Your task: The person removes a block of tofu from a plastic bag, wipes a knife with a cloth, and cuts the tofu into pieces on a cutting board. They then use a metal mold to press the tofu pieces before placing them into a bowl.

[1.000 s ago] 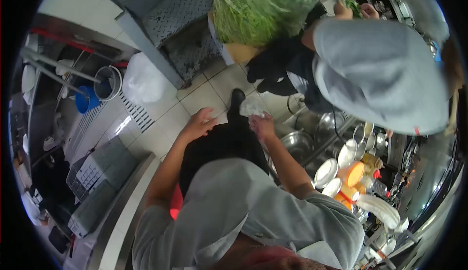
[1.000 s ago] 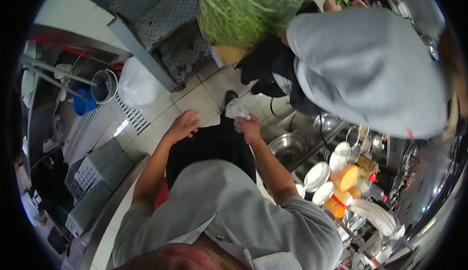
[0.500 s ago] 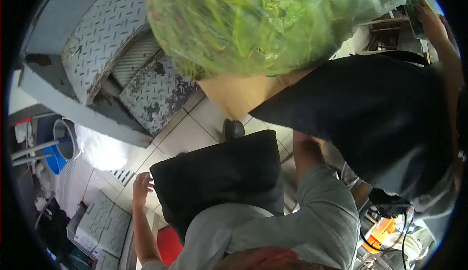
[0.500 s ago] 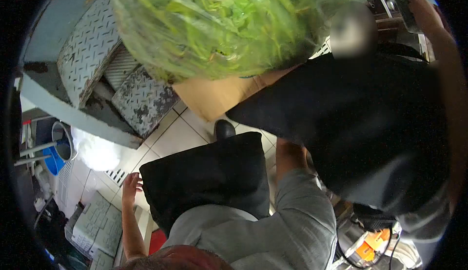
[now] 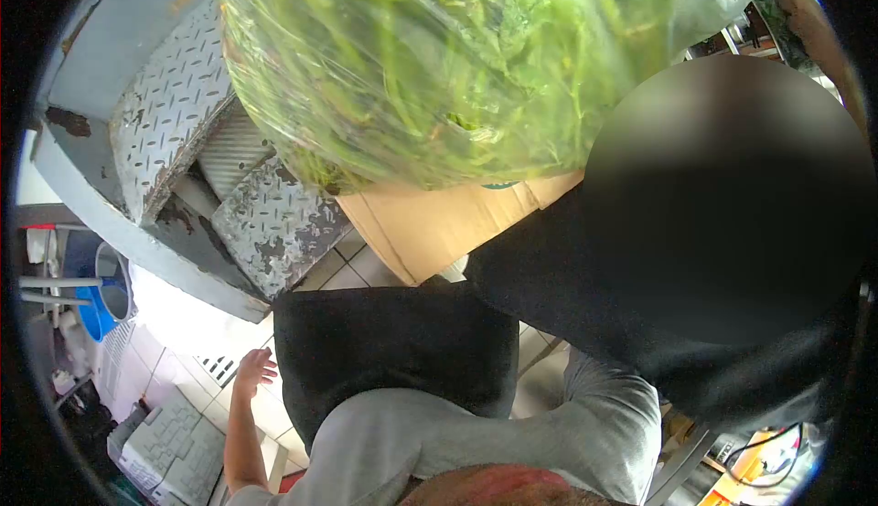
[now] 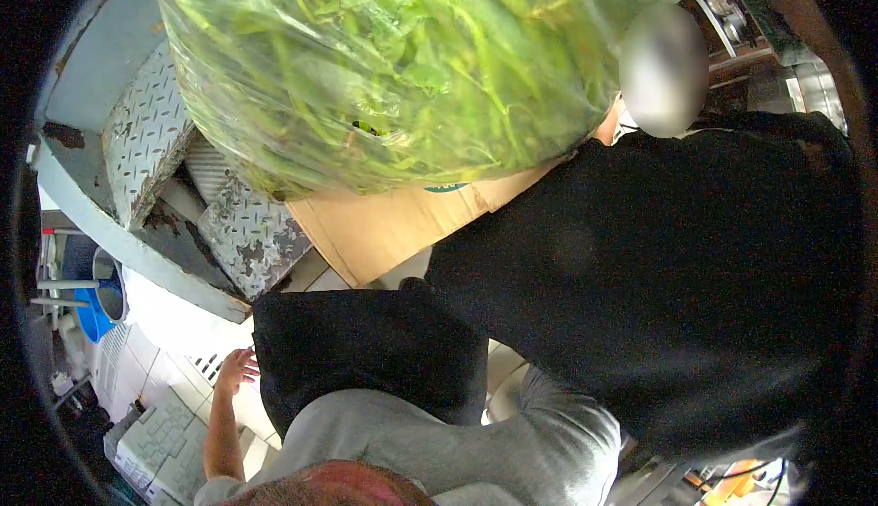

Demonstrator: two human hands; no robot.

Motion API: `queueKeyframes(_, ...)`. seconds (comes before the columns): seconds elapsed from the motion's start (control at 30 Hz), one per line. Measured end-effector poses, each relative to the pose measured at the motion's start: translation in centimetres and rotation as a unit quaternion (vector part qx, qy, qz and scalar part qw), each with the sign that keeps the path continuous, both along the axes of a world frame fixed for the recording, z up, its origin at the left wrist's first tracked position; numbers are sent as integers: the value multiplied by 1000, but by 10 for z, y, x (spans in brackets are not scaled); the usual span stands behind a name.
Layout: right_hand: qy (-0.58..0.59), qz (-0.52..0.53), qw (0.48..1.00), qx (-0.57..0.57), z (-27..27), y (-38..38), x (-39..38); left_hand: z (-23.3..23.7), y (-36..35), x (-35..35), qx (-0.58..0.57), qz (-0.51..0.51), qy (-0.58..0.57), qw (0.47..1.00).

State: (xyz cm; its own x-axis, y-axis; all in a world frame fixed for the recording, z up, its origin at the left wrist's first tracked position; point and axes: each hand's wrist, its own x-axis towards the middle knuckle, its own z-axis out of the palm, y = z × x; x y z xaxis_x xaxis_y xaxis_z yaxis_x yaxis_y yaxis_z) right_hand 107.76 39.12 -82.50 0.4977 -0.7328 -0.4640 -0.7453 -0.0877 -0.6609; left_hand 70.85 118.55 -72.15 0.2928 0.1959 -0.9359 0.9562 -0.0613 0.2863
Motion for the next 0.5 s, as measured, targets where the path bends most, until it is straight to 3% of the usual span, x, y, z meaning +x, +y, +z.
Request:
queueKeyframes(0.27, 34, 33, 999, -7, 15, 28, -58, 10, 16, -17, 7, -27, -15, 1000)
queueKeyframes(0.37, 69, 54, 996, -5, 31, 51, -119, 32, 25, -32, 1, -27, -23, 999)
queueKeyframes(0.5, 157, 142, 977, -1, 49, 93, -240, 83, 34, -54, 16, -108, -1, 994)
